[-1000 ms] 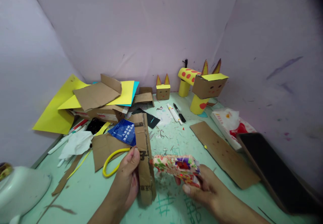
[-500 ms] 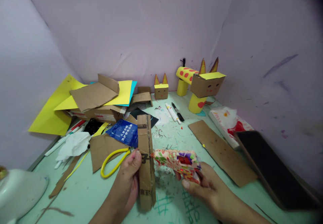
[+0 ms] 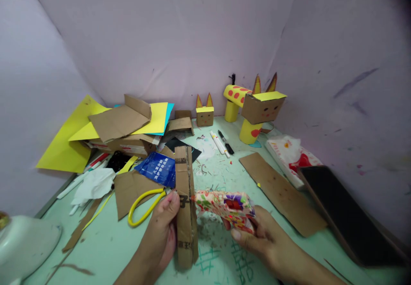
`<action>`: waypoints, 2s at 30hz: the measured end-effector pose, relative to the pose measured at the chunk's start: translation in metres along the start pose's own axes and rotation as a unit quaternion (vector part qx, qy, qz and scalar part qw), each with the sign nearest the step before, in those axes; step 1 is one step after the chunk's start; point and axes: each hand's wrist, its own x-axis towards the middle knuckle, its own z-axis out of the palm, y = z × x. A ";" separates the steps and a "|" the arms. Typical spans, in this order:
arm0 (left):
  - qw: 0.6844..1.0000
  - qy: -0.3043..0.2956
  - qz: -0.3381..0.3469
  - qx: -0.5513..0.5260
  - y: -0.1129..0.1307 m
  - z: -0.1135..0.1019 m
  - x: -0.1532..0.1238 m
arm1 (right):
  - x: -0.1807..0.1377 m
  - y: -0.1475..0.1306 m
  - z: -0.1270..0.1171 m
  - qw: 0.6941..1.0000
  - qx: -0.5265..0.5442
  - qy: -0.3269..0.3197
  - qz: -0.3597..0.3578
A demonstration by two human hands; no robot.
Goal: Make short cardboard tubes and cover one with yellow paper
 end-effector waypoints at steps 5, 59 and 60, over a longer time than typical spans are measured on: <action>1.000 0.023 -0.001 -0.003 0.001 0.003 0.001 | 0.000 -0.002 0.001 1.000 -0.005 -0.004 -0.023; 0.993 -0.046 -0.078 0.079 -0.008 0.001 -0.010 | 0.010 -0.003 -0.020 0.986 -0.010 0.123 -0.108; 0.993 -0.045 -0.078 0.081 -0.008 0.001 -0.010 | 0.010 -0.003 -0.020 0.986 -0.011 0.123 -0.107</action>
